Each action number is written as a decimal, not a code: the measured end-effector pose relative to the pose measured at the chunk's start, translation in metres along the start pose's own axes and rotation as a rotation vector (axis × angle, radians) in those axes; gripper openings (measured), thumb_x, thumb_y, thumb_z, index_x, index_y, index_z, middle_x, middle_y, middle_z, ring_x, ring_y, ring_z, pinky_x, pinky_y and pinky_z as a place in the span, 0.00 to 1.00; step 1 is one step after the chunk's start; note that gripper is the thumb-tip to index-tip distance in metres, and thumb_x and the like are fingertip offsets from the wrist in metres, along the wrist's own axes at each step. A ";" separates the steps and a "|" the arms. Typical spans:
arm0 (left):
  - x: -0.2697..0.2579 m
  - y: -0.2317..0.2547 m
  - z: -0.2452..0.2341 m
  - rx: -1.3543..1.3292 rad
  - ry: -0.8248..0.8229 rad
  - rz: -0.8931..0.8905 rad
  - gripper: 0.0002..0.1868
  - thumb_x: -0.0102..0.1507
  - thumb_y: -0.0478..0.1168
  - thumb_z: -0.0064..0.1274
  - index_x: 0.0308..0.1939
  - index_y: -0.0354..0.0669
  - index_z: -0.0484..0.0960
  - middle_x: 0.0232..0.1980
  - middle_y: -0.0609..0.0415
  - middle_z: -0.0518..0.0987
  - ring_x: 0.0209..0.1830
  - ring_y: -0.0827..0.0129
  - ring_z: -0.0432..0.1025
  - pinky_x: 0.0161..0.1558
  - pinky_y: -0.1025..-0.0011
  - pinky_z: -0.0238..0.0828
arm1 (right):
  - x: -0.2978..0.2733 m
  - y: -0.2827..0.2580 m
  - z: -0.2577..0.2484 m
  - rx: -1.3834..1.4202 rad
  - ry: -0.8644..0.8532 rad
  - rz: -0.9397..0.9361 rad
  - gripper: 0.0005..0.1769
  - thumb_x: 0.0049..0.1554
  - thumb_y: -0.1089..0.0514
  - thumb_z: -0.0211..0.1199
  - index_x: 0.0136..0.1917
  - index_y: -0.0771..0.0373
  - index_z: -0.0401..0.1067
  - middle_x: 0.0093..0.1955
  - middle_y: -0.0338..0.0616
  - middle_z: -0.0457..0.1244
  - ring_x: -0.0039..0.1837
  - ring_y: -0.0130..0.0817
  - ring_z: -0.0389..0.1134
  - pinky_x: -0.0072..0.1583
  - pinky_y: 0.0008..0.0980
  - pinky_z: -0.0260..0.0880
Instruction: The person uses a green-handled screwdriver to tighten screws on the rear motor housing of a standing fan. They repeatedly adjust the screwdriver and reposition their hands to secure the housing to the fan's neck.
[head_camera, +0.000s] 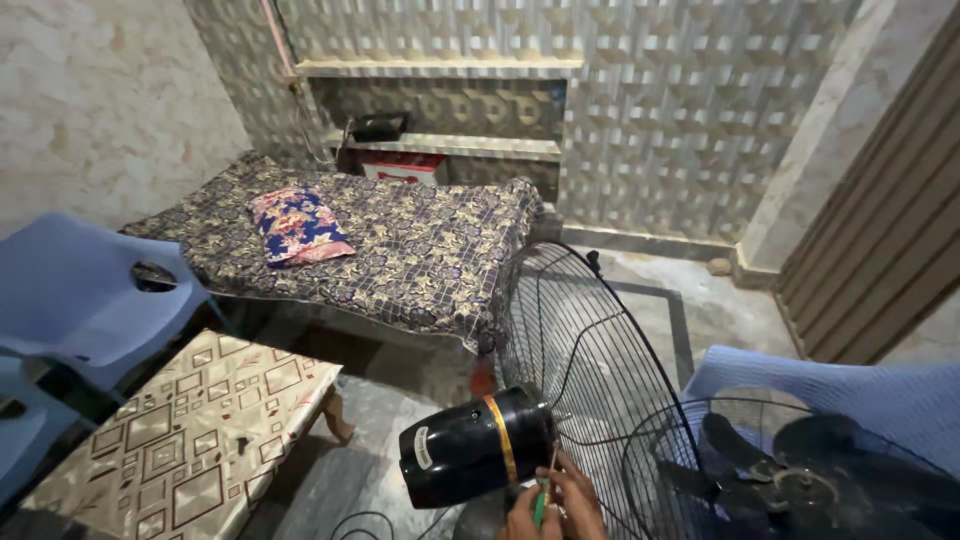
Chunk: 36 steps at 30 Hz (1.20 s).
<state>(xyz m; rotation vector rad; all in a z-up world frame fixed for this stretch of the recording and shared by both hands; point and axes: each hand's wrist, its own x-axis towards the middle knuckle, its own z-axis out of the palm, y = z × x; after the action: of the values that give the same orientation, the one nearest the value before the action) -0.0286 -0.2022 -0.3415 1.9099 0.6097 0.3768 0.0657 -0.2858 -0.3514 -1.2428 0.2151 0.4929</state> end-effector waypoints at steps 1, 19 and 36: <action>-0.003 -0.001 0.002 0.027 0.135 0.059 0.27 0.49 0.44 0.64 0.54 0.52 0.85 0.44 0.42 0.88 0.45 0.52 0.83 0.53 0.58 0.78 | 0.001 0.003 0.000 0.005 -0.032 0.027 0.37 0.51 0.65 0.65 0.74 0.56 0.66 0.53 0.45 0.70 0.48 0.38 0.70 0.47 0.35 0.71; -0.027 0.077 -0.043 0.108 -0.050 -0.264 0.23 0.55 0.48 0.57 0.56 0.60 0.83 0.48 0.48 0.86 0.50 0.52 0.81 0.55 0.58 0.76 | -0.045 -0.039 0.032 0.196 0.001 0.050 0.37 0.58 0.62 0.57 0.80 0.61 0.55 0.71 0.41 0.62 0.61 0.37 0.66 0.63 0.38 0.67; 0.060 0.039 -0.014 -0.212 -0.222 -0.224 0.23 0.58 0.52 0.57 0.54 0.51 0.85 0.39 0.44 0.86 0.34 0.59 0.79 0.41 0.64 0.76 | 0.019 -0.053 0.037 -0.260 -0.038 -0.442 0.32 0.60 0.57 0.56 0.76 0.63 0.56 0.77 0.57 0.56 0.73 0.50 0.62 0.70 0.41 0.65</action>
<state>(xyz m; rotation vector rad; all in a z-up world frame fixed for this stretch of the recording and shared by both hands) 0.0226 -0.1699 -0.3006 1.6338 0.6026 0.0794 0.1034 -0.2590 -0.3023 -1.4826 -0.1613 0.1618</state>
